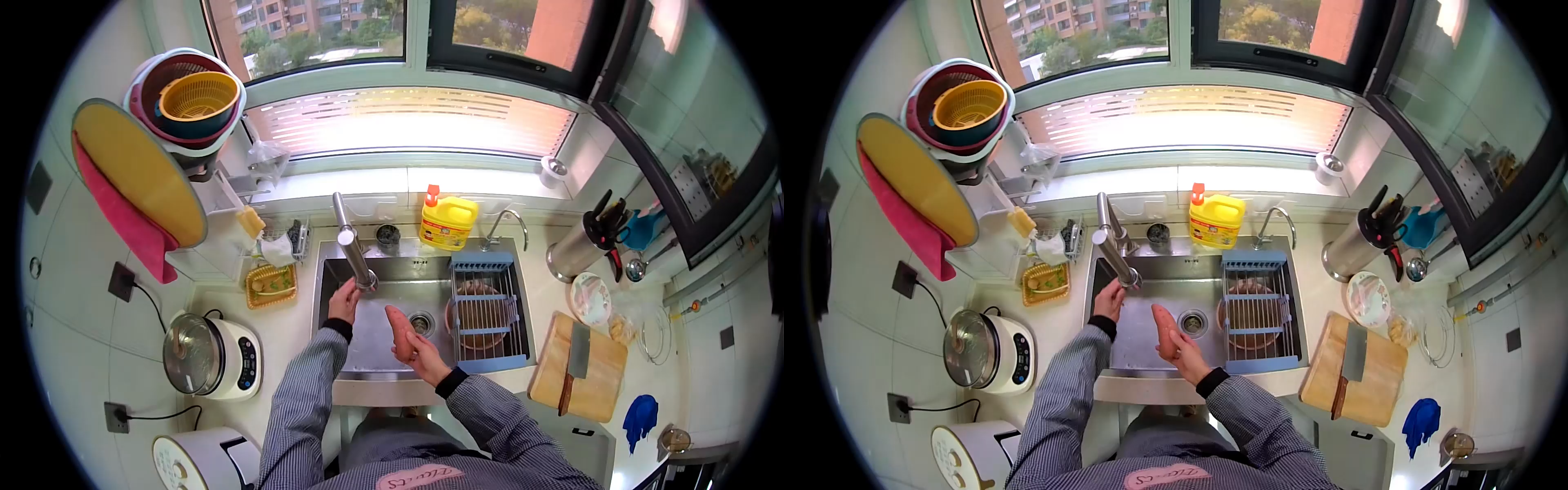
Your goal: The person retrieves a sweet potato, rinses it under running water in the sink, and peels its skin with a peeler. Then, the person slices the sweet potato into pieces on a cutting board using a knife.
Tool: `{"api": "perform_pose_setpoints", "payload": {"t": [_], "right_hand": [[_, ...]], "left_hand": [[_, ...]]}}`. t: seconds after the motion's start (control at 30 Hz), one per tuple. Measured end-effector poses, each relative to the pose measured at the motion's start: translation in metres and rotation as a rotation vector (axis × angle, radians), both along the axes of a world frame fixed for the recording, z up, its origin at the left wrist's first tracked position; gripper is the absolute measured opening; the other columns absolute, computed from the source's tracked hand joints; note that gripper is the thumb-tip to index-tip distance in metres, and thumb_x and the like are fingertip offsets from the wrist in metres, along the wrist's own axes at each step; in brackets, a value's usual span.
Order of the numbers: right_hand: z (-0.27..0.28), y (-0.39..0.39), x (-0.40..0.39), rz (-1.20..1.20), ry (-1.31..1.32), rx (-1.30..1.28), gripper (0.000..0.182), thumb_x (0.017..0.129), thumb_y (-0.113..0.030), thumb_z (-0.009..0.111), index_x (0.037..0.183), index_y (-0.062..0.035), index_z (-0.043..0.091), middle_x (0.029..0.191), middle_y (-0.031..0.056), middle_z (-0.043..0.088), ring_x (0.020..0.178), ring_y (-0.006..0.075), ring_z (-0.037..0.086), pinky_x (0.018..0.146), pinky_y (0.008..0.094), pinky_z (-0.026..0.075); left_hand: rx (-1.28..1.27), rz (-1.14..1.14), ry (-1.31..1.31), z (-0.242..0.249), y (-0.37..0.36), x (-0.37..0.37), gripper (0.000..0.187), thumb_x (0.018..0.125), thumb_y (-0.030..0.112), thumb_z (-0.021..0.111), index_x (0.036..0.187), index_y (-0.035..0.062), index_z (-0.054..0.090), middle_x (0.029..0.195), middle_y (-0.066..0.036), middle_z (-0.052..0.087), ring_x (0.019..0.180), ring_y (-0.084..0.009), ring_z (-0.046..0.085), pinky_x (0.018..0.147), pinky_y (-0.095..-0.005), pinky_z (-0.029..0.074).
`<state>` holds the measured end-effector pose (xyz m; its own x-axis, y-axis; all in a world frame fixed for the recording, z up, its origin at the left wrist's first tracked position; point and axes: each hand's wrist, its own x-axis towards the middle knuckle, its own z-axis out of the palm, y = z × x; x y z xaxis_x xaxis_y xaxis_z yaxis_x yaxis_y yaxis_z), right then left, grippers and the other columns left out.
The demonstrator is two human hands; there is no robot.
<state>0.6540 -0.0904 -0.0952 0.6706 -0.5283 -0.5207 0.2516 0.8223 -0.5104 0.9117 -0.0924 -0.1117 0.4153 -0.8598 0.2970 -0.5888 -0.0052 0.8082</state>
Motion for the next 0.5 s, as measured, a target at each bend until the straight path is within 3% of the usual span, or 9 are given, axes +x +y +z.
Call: {"api": "perform_pose_setpoints", "payload": {"t": [0.03, 0.1, 0.13, 0.23, 0.37, 0.43, 0.5], "right_hand": [[-0.005, -0.005, 0.007, 0.002, 0.008, 0.009, 0.046, 0.093, -0.028, 0.055, 0.128, -0.0033, 0.040, 0.119, 0.0130, 0.053, 0.106, 0.0308, 0.056, 0.091, 0.0410, 0.047], [-0.016, -0.013, 0.022, -0.003, 0.024, 0.055, 0.048, 0.092, -0.029, 0.056, 0.130, -0.0052, 0.038, 0.118, 0.0118, 0.051, 0.106, 0.0298, 0.056, 0.090, 0.0405, 0.047], [-0.020, -0.017, 0.030, -0.010, 0.030, 0.066, 0.048, 0.092, -0.029, 0.056, 0.130, -0.0052, 0.038, 0.118, 0.0118, 0.051, 0.106, 0.0298, 0.056, 0.090, 0.0405, 0.047], [-0.025, -0.021, 0.045, -0.027, 0.066, 0.065, 0.049, 0.092, -0.028, 0.056, 0.131, -0.0057, 0.037, 0.118, 0.0111, 0.050, 0.106, 0.0286, 0.056, 0.090, 0.0399, 0.047], [-0.028, -0.024, 0.058, -0.048, 0.000, 0.036, 0.048, 0.092, -0.028, 0.056, 0.130, -0.0053, 0.036, 0.119, 0.0105, 0.049, 0.104, 0.0275, 0.056, 0.089, 0.0394, 0.048], [-0.026, -0.024, 0.065, -0.062, 0.008, 0.028, 0.045, 0.092, -0.027, 0.056, 0.128, -0.0068, 0.036, 0.118, 0.0101, 0.050, 0.105, 0.0264, 0.055, 0.089, 0.0383, 0.048], [-0.028, -0.023, 0.076, -0.102, 0.034, 0.029, 0.044, 0.093, -0.026, 0.055, 0.127, -0.0078, 0.036, 0.119, 0.0099, 0.050, 0.106, 0.0251, 0.054, 0.089, 0.0374, 0.047]], "left_hand": [[-0.027, -0.053, -0.058, -0.024, -0.022, 0.020, 0.032, 0.084, 0.010, 0.057, 0.116, 0.0066, 0.058, 0.114, -0.015, 0.060, 0.098, -0.0361, 0.058, 0.084, -0.0355, 0.047], [0.059, -0.062, 0.201, -0.044, -0.059, 0.039, 0.036, 0.083, 0.007, 0.057, 0.120, 0.0066, 0.055, 0.117, -0.015, 0.059, 0.105, -0.0327, 0.057, 0.089, -0.0350, 0.044], [0.071, -0.068, 0.206, -0.042, -0.076, 0.044, 0.036, 0.083, 0.007, 0.057, 0.120, 0.0066, 0.055, 0.117, -0.015, 0.059, 0.105, -0.0327, 0.057, 0.089, -0.0350, 0.044], [-0.108, -0.171, -0.057, -0.046, -0.114, 0.052, 0.037, 0.085, -0.003, 0.053, 0.121, 0.0051, 0.052, 0.117, -0.016, 0.057, 0.100, -0.0279, 0.059, 0.084, -0.0333, 0.047], [-0.031, -0.325, 0.019, -0.061, -0.113, 0.061, 0.043, 0.083, -0.003, 0.057, 0.125, 0.0062, 0.049, 0.119, -0.014, 0.055, 0.098, -0.0255, 0.057, 0.086, -0.0330, 0.046], [0.035, -0.422, 0.304, -0.064, -0.097, 0.058, 0.047, 0.082, -0.004, 0.056, 0.126, 0.0062, 0.047, 0.124, -0.014, 0.051, 0.103, -0.0263, 0.056, 0.087, -0.0336, 0.045], [0.098, -0.360, 0.288, -0.059, -0.066, 0.040, 0.052, 0.083, 0.000, 0.057, 0.131, 0.0031, 0.040, 0.129, -0.014, 0.046, 0.113, -0.0261, 0.049, 0.096, -0.0342, 0.038]]}}
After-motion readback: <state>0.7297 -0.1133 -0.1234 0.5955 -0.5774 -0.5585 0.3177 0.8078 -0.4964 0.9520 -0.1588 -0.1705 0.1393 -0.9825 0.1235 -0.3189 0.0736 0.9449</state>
